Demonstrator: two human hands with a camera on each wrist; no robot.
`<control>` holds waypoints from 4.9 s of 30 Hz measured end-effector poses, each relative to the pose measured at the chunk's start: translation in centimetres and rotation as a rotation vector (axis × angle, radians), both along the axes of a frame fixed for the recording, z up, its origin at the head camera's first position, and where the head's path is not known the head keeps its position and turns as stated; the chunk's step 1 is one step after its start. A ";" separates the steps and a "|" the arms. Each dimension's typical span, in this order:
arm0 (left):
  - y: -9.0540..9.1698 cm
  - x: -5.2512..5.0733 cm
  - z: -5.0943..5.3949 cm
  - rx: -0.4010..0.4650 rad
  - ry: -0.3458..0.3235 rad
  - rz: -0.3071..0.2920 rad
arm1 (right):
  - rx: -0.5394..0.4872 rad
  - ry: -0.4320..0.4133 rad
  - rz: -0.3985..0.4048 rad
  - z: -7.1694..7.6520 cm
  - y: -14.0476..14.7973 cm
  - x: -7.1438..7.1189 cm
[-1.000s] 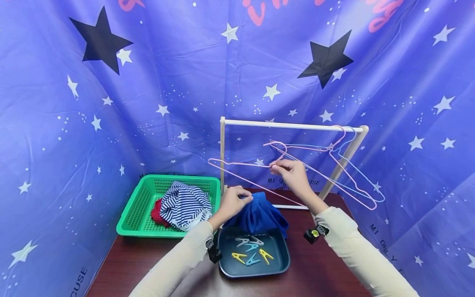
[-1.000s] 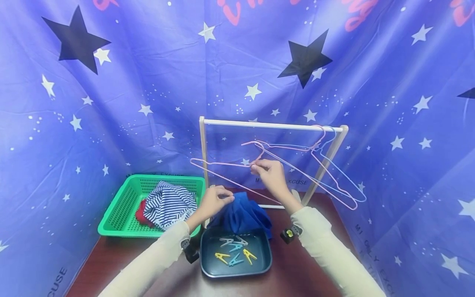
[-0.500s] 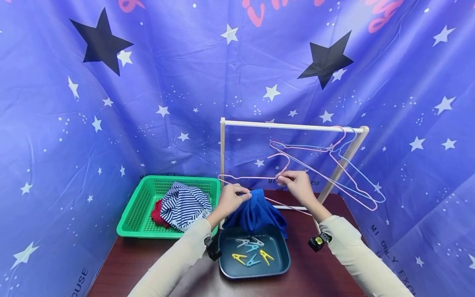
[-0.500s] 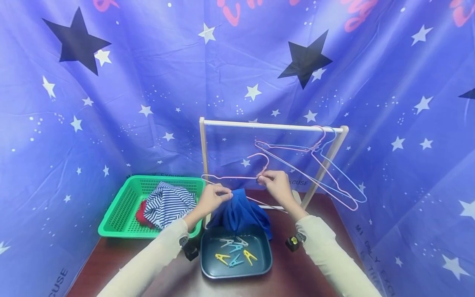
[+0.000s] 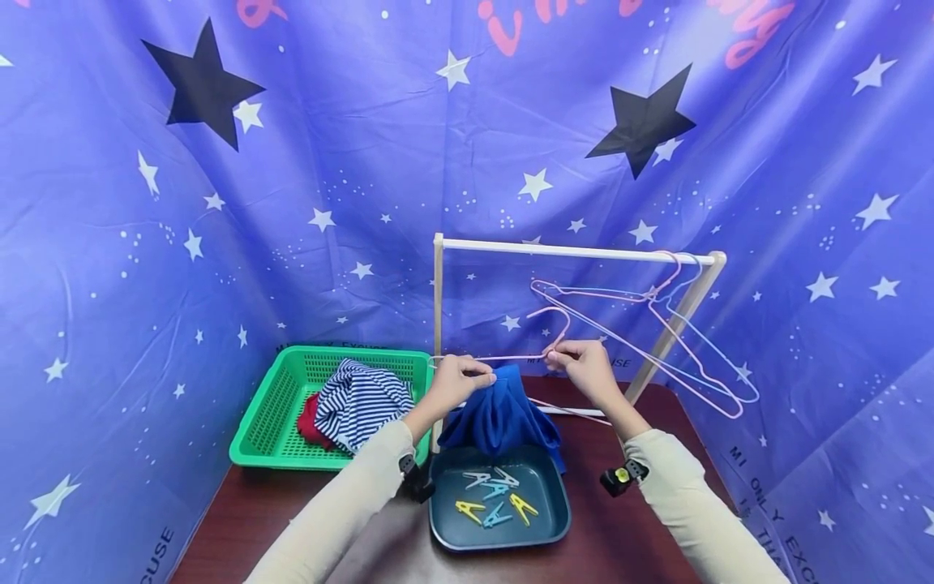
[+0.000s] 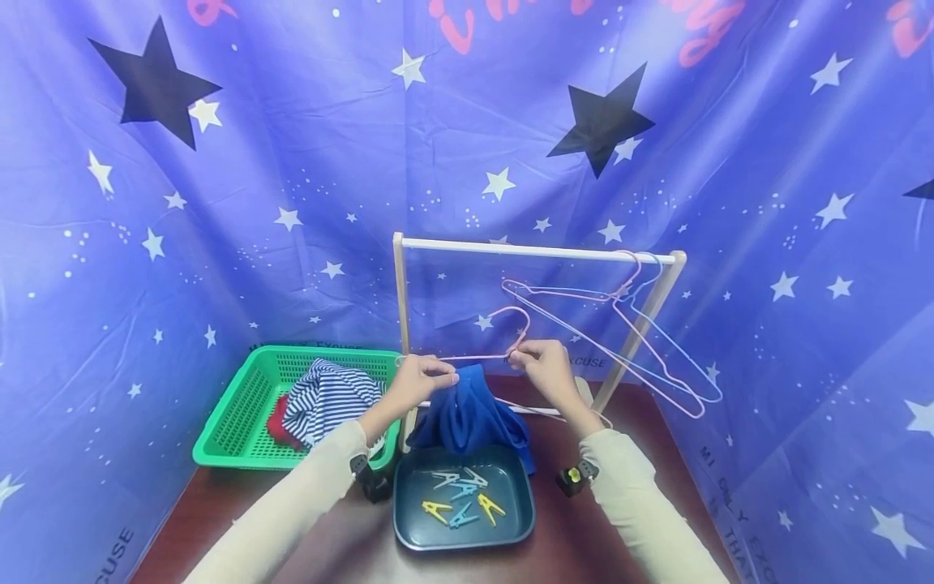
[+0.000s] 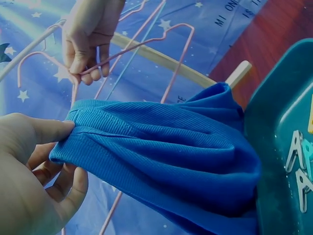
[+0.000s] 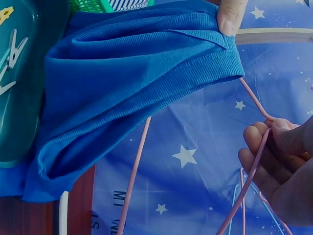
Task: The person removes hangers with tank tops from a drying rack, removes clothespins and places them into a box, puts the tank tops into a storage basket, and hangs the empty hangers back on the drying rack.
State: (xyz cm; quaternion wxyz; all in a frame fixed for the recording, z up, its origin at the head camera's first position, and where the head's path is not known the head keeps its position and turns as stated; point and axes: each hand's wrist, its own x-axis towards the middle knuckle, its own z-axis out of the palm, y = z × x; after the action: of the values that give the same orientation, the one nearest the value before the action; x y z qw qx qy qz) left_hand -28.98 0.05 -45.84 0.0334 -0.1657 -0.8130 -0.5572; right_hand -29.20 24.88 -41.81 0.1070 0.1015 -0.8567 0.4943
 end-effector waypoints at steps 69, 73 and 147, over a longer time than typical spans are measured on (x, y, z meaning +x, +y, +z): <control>-7.8 -2.3 25.3 0.651 -0.100 0.026 | -0.068 -0.037 -0.105 -0.8 -0.2 -0.1; -9.2 -2.0 27.0 0.692 -0.086 0.048 | -0.055 -0.024 -0.107 -1.0 -0.1 -0.1; -20.1 -4.5 16.4 -0.286 -0.188 0.363 | -0.063 -0.058 -0.070 -1.9 -0.5 -0.1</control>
State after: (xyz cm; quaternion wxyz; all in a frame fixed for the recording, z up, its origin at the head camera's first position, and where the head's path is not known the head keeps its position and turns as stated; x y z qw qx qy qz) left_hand -33.48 -20.05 -29.48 0.0334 0.0324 -0.8995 -0.4345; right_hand -29.29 24.40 -43.75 0.1024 0.0537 -0.8464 0.5199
